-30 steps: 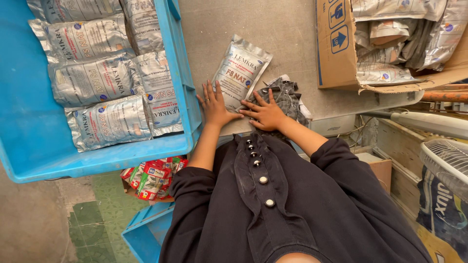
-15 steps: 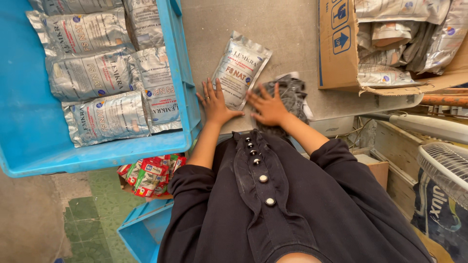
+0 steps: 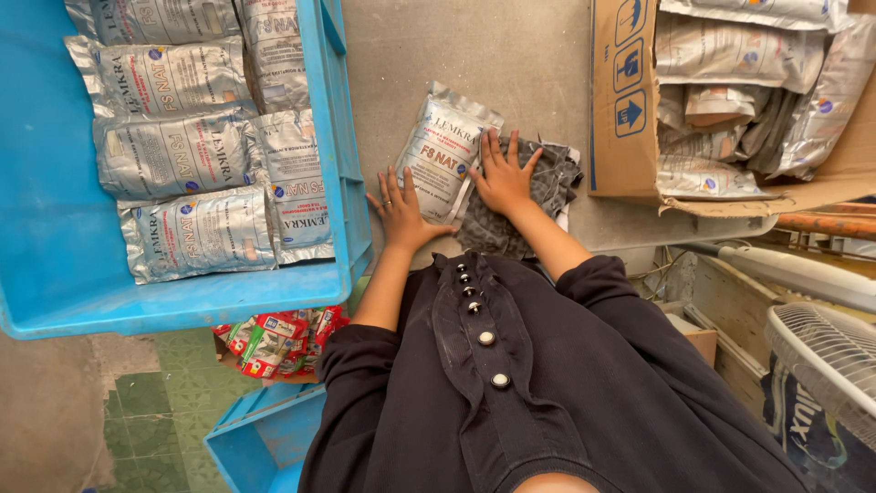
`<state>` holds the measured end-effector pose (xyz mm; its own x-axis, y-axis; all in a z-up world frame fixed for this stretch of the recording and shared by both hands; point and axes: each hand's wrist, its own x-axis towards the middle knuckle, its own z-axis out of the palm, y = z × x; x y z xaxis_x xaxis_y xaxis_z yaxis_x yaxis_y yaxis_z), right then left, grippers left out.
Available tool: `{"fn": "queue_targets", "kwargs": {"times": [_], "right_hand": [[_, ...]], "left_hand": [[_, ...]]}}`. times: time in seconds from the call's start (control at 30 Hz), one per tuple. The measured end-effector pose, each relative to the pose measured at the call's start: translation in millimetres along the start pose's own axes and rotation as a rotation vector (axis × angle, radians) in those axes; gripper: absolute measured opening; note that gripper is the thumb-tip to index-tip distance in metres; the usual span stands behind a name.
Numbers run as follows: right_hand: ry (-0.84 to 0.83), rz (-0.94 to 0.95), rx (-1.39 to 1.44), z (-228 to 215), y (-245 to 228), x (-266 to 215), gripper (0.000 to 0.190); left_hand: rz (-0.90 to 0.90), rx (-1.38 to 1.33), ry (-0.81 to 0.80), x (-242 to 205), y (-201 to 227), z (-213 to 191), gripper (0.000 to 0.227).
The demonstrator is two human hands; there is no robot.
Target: The person uses a cloth to wipe down silver packets before placing them into a blue plastic crate.
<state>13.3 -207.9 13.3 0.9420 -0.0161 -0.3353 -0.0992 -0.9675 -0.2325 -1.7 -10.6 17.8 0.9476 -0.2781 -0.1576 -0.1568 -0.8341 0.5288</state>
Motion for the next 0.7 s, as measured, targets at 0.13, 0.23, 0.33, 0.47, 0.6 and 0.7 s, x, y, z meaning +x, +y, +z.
{"fn": "queue_targets", "kwargs": {"times": [0.13, 0.23, 0.33, 0.47, 0.6, 0.7], "right_hand": [[-0.021, -0.067, -0.006, 0.0, 2.5, -0.6, 0.072], [-0.037, 0.056, -0.007, -6.8, -3.3, 16.3, 0.071], [-0.065, 0.194, 0.037, -11.8, -7.7, 31.1, 0.068], [-0.046, 0.174, 0.070, -8.7, -4.2, 24.1, 0.066], [-0.045, -0.032, 0.010, 1.9, 7.9, 2.5, 0.063], [-0.020, 0.052, -0.002, -5.3, 7.9, 14.4, 0.060]], "left_hand": [[0.014, -0.007, 0.039, 0.6, 0.1, 3.0, 0.156], [-0.005, 0.020, 0.058, 4.5, 3.0, 6.2, 0.158], [-0.036, 0.009, 0.077, 6.4, 7.4, 9.5, 0.156], [-0.037, 0.004, 0.083, 7.1, 6.3, 12.5, 0.156], [-0.015, 0.017, 0.101, 6.8, 3.4, 16.5, 0.155], [-0.025, 0.025, 0.108, 7.3, 3.0, 17.9, 0.156]]}}
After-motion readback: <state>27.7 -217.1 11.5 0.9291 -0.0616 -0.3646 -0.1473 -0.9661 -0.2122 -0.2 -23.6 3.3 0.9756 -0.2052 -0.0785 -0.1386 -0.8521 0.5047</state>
